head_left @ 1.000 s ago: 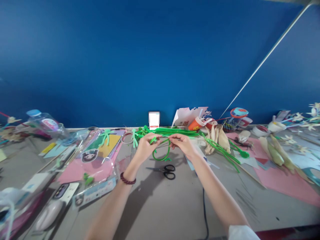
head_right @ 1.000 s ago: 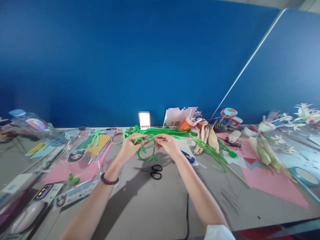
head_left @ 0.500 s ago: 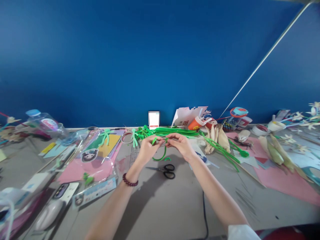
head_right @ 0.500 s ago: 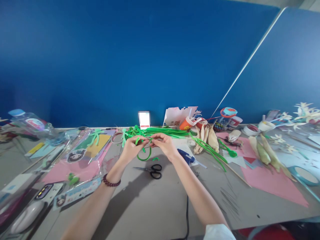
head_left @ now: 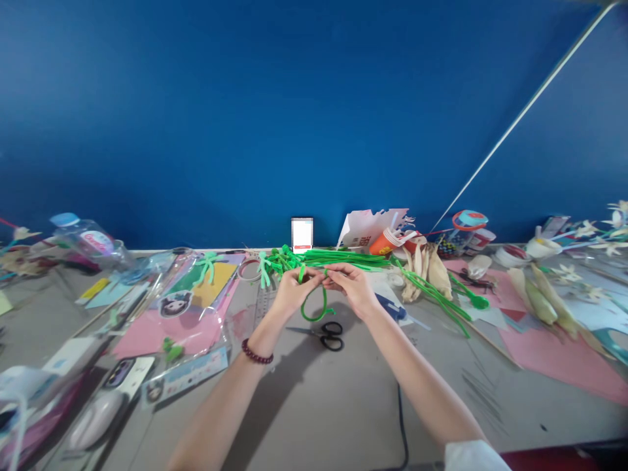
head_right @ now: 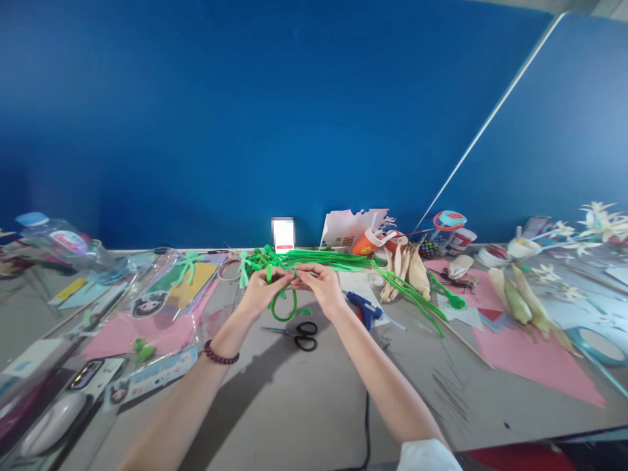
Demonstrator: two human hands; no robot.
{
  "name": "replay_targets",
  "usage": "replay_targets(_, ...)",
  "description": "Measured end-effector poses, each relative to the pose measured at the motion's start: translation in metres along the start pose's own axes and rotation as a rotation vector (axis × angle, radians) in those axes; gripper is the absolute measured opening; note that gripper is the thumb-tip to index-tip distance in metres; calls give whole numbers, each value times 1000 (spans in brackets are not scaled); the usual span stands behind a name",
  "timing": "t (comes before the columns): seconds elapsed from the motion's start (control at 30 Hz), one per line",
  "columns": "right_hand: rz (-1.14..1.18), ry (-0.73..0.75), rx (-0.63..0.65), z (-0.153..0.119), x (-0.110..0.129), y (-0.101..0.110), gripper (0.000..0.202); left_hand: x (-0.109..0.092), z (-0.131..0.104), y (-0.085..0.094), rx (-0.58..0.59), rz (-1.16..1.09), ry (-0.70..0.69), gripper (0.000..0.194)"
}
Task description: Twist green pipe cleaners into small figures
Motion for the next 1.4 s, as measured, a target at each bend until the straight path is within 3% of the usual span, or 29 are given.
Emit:
replay_targets(0.33, 27, -21, -65, -1, -8, -2, 29, -2, -2, -4, 25, -26, 29, 27)
replay_targets(0.53, 6, 11, 22, 2, -11, -2, 27, 1, -3, -5, -1, -126, 107, 29)
replay_targets(0.93, -421, 263, 108, -1, -4, -3, 29, 8, -2, -3, 6, -101, 121, 26)
replay_targets(1.1, -351, 170, 76, 4, -4, 5, 34, 3, 0, -1, -38, -11, 37, 21)
replay_targets(1.4, -166, 15, 30, 7, -6, 6, 25, 2, 0, -3, 73, -9, -23, 27)
Point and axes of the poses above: each hand's wrist, its own z-axis towards the middle knuckle, its own y-axis out of the back of the hand, x = y × z, the point moved 3 cm from there along z, towards the middle knuckle, and after that the axes turned 4 degrees about z, right-handed, at the moved point
